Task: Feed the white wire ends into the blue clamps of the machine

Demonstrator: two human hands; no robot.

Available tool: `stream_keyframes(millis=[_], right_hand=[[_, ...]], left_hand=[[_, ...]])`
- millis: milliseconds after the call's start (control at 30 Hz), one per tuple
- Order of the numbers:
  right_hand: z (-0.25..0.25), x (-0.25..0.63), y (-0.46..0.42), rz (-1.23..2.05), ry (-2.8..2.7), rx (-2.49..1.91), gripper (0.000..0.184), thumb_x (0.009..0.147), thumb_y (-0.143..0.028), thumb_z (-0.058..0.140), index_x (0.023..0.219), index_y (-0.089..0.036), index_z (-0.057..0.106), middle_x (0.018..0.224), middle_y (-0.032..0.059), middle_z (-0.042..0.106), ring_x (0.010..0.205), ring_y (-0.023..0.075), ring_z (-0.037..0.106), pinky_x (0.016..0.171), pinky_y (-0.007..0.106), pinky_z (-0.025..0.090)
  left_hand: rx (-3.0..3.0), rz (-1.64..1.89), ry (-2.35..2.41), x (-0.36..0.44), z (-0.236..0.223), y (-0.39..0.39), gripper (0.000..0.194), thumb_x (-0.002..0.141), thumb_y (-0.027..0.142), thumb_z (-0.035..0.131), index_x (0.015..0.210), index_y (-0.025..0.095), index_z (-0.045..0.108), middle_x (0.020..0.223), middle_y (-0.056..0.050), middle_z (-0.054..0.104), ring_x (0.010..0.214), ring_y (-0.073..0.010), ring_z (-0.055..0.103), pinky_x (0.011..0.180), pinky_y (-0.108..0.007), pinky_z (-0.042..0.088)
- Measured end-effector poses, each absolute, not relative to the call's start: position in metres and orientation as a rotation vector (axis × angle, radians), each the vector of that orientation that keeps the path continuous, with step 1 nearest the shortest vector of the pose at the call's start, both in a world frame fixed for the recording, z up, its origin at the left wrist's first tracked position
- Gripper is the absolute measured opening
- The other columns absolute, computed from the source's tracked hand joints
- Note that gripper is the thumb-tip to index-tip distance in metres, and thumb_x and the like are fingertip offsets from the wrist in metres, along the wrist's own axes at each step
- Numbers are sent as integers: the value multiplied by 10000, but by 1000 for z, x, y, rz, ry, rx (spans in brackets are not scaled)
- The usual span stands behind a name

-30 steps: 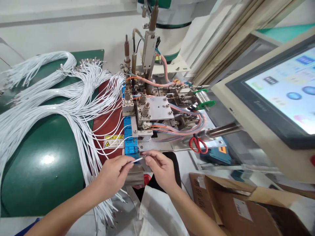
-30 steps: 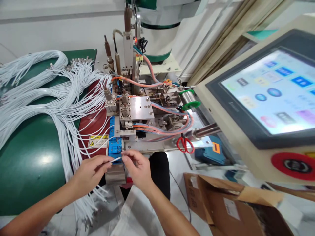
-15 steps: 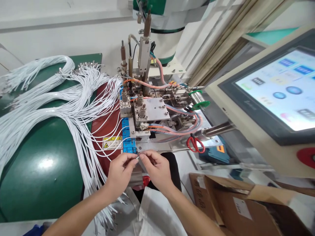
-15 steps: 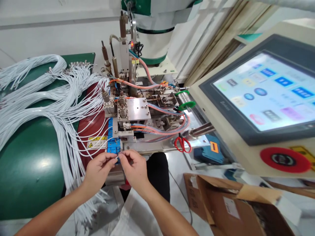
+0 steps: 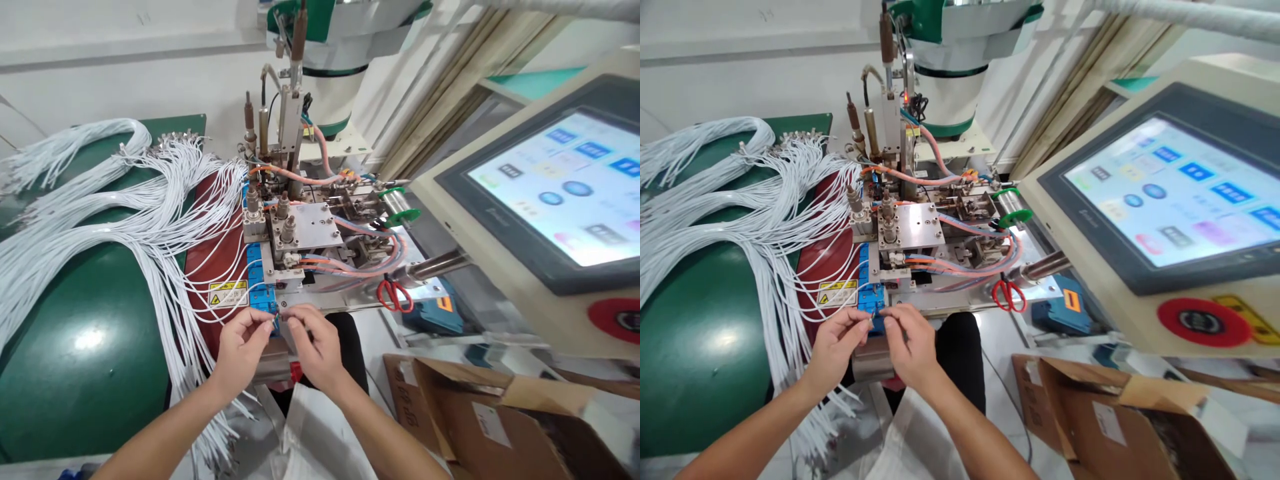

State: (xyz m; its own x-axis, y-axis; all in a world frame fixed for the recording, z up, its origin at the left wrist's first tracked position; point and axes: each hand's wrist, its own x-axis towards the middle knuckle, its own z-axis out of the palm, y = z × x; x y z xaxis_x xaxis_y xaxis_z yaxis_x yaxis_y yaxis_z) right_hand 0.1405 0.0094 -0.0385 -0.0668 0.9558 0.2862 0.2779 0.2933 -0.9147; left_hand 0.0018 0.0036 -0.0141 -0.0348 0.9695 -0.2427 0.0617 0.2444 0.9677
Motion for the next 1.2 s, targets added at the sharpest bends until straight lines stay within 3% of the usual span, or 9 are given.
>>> stream_keyframes(millis=[167, 367, 533, 733, 800, 900, 1067, 1200], right_hand=[[-26, 149, 23, 1291, -1460, -1042, 105, 765, -212, 575, 724, -177, 665, 704, 33, 610, 674, 144, 583, 622, 263, 470], [-16, 151, 25, 1129, -1667, -1135, 141, 769, -175, 556, 644, -181, 621, 641, 12, 580, 609, 122, 537, 577, 235, 433], [-16, 149, 26, 952, -1605, -1252, 173, 789, -216, 534, 628, -185, 588, 612, 5, 550, 580, 125, 511, 559, 237, 414], [-27, 144, 25, 1226, -1416, -1151, 133, 783, -274, 556, 789, -176, 646, 785, 46, 615, 735, 157, 580, 658, 262, 461], [-28, 143, 24, 1301, -1415, -1124, 117, 760, -266, 581, 735, -173, 648, 737, 35, 614, 703, 154, 583, 642, 258, 462], [-24, 141, 22, 1239, -1479, -1184, 146, 761, -231, 572, 637, -175, 623, 652, 15, 593, 622, 134, 557, 589, 239, 443], [-15, 139, 21, 1022, -1580, -1246, 132, 770, -217, 559, 654, -194, 619, 664, 21, 594, 642, 141, 546, 603, 243, 436], [-25, 135, 19, 1200, -1275, -1205, 160, 807, -252, 506, 722, -184, 622, 669, 12, 585, 604, 124, 540, 565, 233, 444]], left_hand=[[1115, 893, 1304, 4, -24, 0, 157, 645, 224, 656, 685, 150, 523, 627, 25, 555, 588, -102, 532, 561, -202, 437], [1462, 899, 1457, 1, -29, 0, 74, 706, 187, 588, 650, 154, 551, 627, 14, 554, 580, -108, 538, 545, -205, 444], [1796, 926, 1498, -7, -24, 0, 111, 783, 172, 526, 772, 175, 637, 792, -43, 646, 725, -147, 601, 688, -267, 488], [1751, 890, 1543, -8, -21, -1, 156, 821, 223, 508, 818, 175, 656, 761, -40, 678, 682, -142, 626, 656, -250, 515], [1717, 880, 1568, -8, -21, -1, 147, 808, 248, 532, 816, 175, 659, 738, -34, 685, 634, -139, 629, 608, -240, 522], [1716, 877, 1607, -8, -23, -2, 123, 780, 269, 575, 806, 183, 659, 725, -27, 696, 611, -140, 637, 576, -234, 528], [2014, 989, 1526, -10, -23, -3, 156, 806, 203, 518, 844, 197, 669, 819, -55, 698, 767, -167, 641, 757, -293, 513], [1700, 978, 1586, -7, -18, -1, 168, 811, 236, 515, 820, 177, 671, 772, -49, 689, 697, -159, 632, 679, -268, 521]])
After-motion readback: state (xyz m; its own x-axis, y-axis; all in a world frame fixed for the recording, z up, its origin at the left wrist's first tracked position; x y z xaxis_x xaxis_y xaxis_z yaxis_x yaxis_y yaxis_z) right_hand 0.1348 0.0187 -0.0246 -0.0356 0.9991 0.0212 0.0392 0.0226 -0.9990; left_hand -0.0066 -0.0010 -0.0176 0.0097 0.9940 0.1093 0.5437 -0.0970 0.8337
